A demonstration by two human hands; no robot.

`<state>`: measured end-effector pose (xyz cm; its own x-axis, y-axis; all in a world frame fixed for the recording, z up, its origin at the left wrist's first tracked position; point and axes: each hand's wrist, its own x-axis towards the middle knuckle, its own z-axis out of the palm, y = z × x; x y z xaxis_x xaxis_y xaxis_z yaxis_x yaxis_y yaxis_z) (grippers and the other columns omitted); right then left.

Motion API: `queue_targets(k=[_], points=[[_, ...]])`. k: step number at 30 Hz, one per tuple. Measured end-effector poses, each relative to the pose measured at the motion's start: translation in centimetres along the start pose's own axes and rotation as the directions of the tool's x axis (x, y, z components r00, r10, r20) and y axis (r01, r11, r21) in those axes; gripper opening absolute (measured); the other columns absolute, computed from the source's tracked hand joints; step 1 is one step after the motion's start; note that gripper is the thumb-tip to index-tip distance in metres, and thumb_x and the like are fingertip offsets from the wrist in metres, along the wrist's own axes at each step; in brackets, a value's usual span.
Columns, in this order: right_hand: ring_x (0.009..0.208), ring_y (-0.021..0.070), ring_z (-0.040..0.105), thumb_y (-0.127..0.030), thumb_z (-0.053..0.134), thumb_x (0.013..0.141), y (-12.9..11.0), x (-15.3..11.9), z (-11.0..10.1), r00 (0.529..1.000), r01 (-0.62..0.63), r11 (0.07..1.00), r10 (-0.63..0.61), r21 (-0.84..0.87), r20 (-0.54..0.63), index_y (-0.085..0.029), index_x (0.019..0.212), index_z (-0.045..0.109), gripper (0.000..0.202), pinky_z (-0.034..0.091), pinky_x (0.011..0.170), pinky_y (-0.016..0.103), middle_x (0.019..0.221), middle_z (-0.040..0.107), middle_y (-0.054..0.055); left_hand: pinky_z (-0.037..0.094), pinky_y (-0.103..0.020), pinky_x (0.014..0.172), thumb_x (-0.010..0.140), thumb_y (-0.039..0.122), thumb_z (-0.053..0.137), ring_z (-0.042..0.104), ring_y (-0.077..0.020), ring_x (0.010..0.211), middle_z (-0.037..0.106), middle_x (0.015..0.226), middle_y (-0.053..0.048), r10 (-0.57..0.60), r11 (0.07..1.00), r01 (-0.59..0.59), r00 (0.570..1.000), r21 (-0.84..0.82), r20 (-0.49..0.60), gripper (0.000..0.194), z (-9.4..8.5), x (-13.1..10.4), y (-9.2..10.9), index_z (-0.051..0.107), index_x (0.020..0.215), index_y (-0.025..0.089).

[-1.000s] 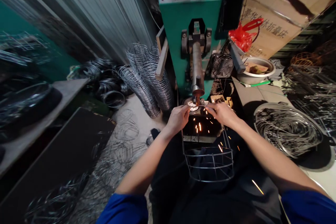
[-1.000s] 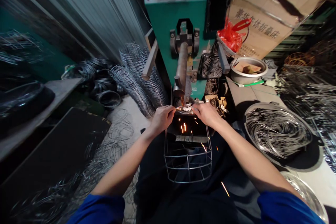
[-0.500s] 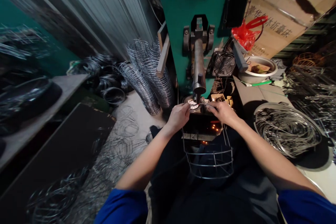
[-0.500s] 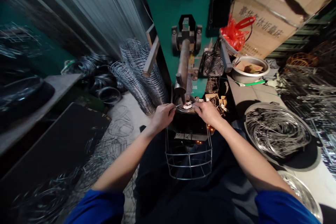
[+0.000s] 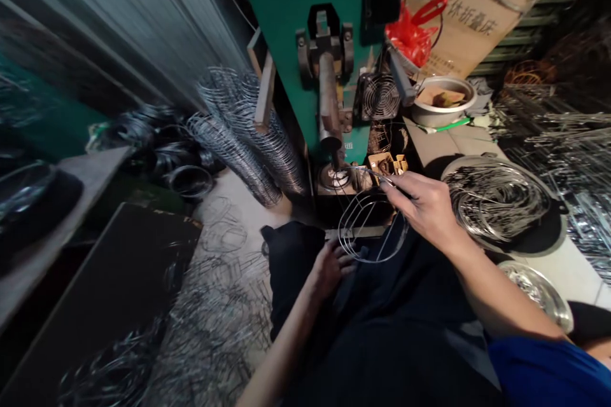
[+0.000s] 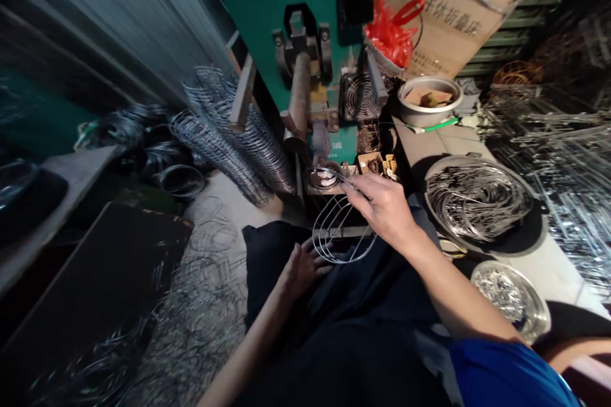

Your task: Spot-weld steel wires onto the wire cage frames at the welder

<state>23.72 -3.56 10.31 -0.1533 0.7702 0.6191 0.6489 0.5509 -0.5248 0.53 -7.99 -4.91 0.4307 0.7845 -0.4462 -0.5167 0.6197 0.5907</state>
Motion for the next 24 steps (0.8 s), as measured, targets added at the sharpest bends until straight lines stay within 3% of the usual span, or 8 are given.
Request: queue_targets(k=[4,7,8,10,11,14,20,24], points=[[0.081,0.0164,0.064,-0.034,0.063,0.092,1.8,-2.8,-1.1,0.996,-0.068,0.997,0.065,-0.04,-0.057,-0.019,0.112,0.07,0.025,0.052,0.076,0.029,0.093,0.069,0.006,0.053,-0.03,0.073,0.07,0.039,0.079,0.068,-0.0184,0.079,0.069,0.09,-0.007,0.027,0.996,-0.038,0.993,-0.085,-0.119,0.047,2.4,-0.1,-1.8,0.061,0.106,0.014],[0.093,0.0199,0.064,-0.04,0.062,0.092,7.3,-9.1,-4.4,0.919,-0.389,0.897,0.395,-0.207,-0.015,-0.02,0.116,0.068,0.032,0.05,0.086,0.033,0.103,0.069,0.008,0.049,-0.021,0.06,0.054,0.024,0.086,0.061,-0.011,0.061,0.064,0.068,0.003,0.125,0.992,-0.126,0.94,0.017,-0.318,0.051,2.2,0.6,-0.8,0.062,0.098,0.014],[0.095,0.0206,0.065,-0.038,0.057,0.094,9.4,-12.2,-6.0,0.827,-0.542,0.774,0.561,-0.327,-0.045,-0.019,0.112,0.069,0.029,0.05,0.087,0.032,0.104,0.069,0.009,0.049,-0.022,0.06,0.049,0.022,0.087,0.06,-0.0104,0.058,0.063,0.065,0.004,0.147,0.989,-0.132,0.923,0.066,-0.357,0.054,1.6,1.0,-0.5,0.061,0.096,0.015],[0.093,0.0215,0.066,-0.034,0.052,0.095,13.0,-19.3,-9.2,0.471,-0.749,0.318,0.872,-0.581,-0.13,-0.017,0.11,0.068,0.028,0.049,0.085,0.032,0.103,0.07,0.011,0.051,-0.025,0.062,0.042,0.021,0.088,0.059,-0.0108,0.054,0.063,0.061,0.005,0.175,0.98,-0.118,0.895,0.161,-0.411,0.055,0.1,1.8,-0.3,0.058,0.088,0.016],[0.091,0.0241,0.067,-0.029,0.053,0.093,14.2,-22.8,-10.5,0.355,-0.768,0.181,0.919,-0.615,-0.172,-0.013,0.109,0.068,0.027,0.05,0.082,0.034,0.099,0.071,0.015,0.051,-0.025,0.062,0.041,0.021,0.089,0.059,-0.0109,0.054,0.063,0.061,0.005,0.189,0.973,-0.111,0.886,0.204,-0.422,0.054,-0.5,2.1,-0.4,0.057,0.085,0.016],[0.076,0.0277,0.068,-0.021,0.061,0.084,16.1,-31.4,-12.0,0.138,-0.768,-0.054,0.959,-0.638,-0.247,-0.01,0.09,0.071,0.017,0.05,0.069,0.037,0.08,0.07,0.018,0.05,-0.024,0.061,0.043,0.025,0.089,0.061,-0.0119,0.06,0.065,0.064,0.003,0.224,0.94,-0.084,0.885,0.332,-0.409,0.05,-1.2,2.4,-1.3,0.055,0.079,0.016],[0.09,0.0296,0.069,-0.025,0.061,0.082,17.9,-38.2,-10.3,-0.037,-0.762,-0.177,0.972,-0.623,-0.232,-0.015,0.102,0.071,0.024,0.05,0.072,0.037,0.097,0.071,0.018,0.052,-0.026,0.066,0.051,0.033,0.09,0.062,-0.0134,0.066,0.066,0.072,0.001,0.412,0.781,-0.144,0.85,0.608,-0.328,0.051,0.9,1.3,-2.5,0.051,0.08,0.018],[0.094,0.0314,0.069,-0.033,0.059,0.084,18.6,-40.0,-11.1,-0.067,-0.764,-0.185,0.976,-0.619,-0.209,-0.017,0.105,0.07,0.028,0.052,0.076,0.038,0.098,0.072,0.017,0.051,-0.027,0.063,0.056,0.038,0.088,0.061,-0.0142,0.064,0.062,0.069,0.004,0.577,0.615,-0.211,0.777,0.759,-0.251,0.053,0.7,0.4,-2.2,0.045,0.08,0.021]])
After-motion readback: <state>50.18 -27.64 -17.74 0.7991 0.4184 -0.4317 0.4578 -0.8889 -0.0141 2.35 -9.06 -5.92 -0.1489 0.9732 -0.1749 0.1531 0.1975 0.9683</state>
